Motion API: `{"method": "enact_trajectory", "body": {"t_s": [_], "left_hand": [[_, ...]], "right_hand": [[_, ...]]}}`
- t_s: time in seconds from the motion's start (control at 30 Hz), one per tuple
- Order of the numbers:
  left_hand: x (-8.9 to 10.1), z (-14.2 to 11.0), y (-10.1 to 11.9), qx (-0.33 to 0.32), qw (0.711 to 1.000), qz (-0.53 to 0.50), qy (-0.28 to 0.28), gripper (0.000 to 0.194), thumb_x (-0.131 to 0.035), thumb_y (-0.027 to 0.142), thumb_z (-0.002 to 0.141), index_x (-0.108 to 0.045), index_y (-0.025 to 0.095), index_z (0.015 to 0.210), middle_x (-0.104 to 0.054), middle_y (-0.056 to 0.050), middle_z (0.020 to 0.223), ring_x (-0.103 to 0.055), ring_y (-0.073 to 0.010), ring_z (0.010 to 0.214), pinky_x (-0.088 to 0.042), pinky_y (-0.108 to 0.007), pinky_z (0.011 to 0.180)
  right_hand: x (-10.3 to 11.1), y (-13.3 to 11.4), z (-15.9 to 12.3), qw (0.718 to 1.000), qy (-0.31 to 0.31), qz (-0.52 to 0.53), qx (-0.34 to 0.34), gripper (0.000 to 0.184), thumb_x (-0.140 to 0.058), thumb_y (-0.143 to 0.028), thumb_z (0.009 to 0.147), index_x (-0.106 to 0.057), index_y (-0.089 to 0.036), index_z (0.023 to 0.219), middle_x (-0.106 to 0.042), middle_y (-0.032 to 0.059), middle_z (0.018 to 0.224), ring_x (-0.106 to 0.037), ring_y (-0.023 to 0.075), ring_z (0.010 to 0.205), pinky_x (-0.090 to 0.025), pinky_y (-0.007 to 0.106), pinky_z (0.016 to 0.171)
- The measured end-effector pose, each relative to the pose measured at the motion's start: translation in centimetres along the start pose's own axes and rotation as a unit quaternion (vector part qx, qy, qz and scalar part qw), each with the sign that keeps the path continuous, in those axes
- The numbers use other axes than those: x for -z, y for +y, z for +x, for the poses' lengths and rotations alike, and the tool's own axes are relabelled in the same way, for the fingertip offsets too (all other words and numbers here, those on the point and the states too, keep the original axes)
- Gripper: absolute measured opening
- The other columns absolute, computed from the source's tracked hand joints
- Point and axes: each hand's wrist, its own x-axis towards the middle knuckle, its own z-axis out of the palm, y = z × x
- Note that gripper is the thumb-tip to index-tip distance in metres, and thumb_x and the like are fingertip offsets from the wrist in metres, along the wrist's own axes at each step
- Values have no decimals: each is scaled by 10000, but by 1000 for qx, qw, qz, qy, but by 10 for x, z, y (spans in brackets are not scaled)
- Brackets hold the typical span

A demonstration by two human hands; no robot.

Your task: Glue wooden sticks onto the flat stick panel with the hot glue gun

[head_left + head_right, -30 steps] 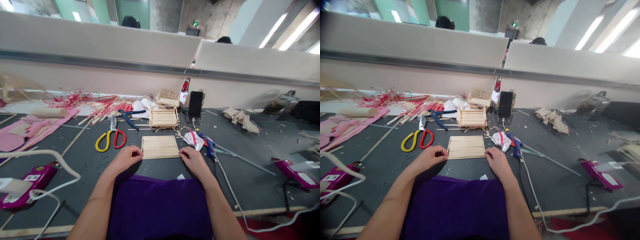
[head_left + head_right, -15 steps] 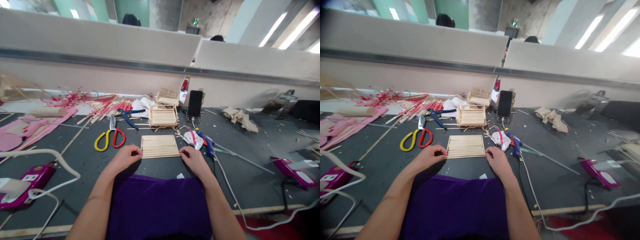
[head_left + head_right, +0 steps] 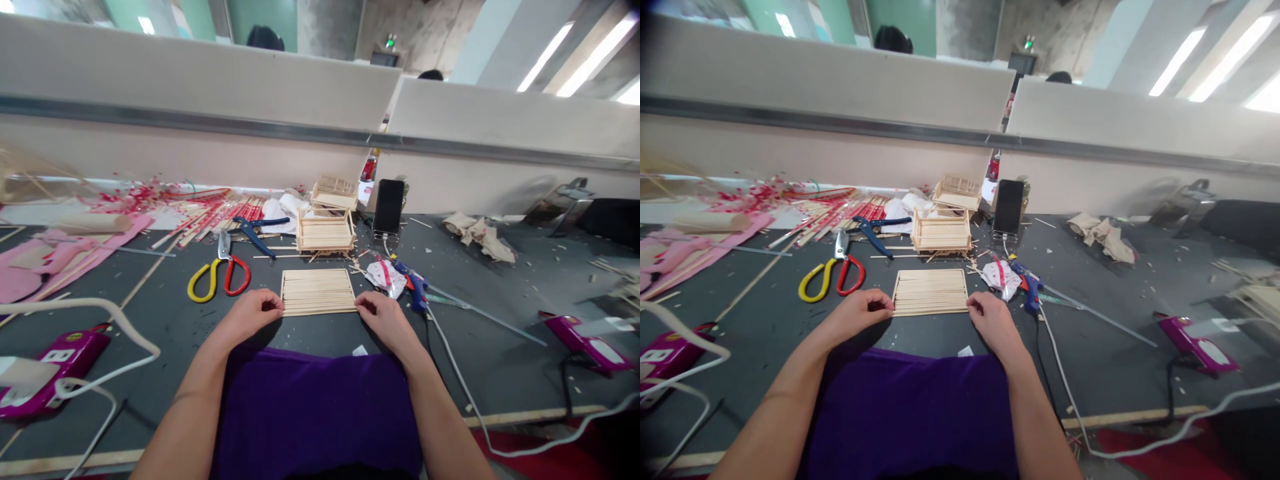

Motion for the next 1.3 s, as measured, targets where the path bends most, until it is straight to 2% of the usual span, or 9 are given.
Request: {"method": "enact_trajectory", "body": {"t_s": [0.77,1.3], "left_hand": [[-1,0,-2,-7,1000,-4,5,163,-581,311,710,-670,180,748,-668,-21,732,-596,-181,673,-434,-270,613],[-1,0,-3,-11,1000,-2,8,157,-580,301,714,-670,181,759,-665,-23,739,-594,-180,674,-427,-268,614]], "right_hand": [[0,-1,0,1000,9,11,-9,141,-501,-191,781,-640,-204,798,-602,1,690,-559,149,628,-413,250,597],[0,-1,1,1000,2,11,-4,136,-493,-186,784,-629,-196,790,-600,5,704,-565,152,648,-409,255,618]]}}
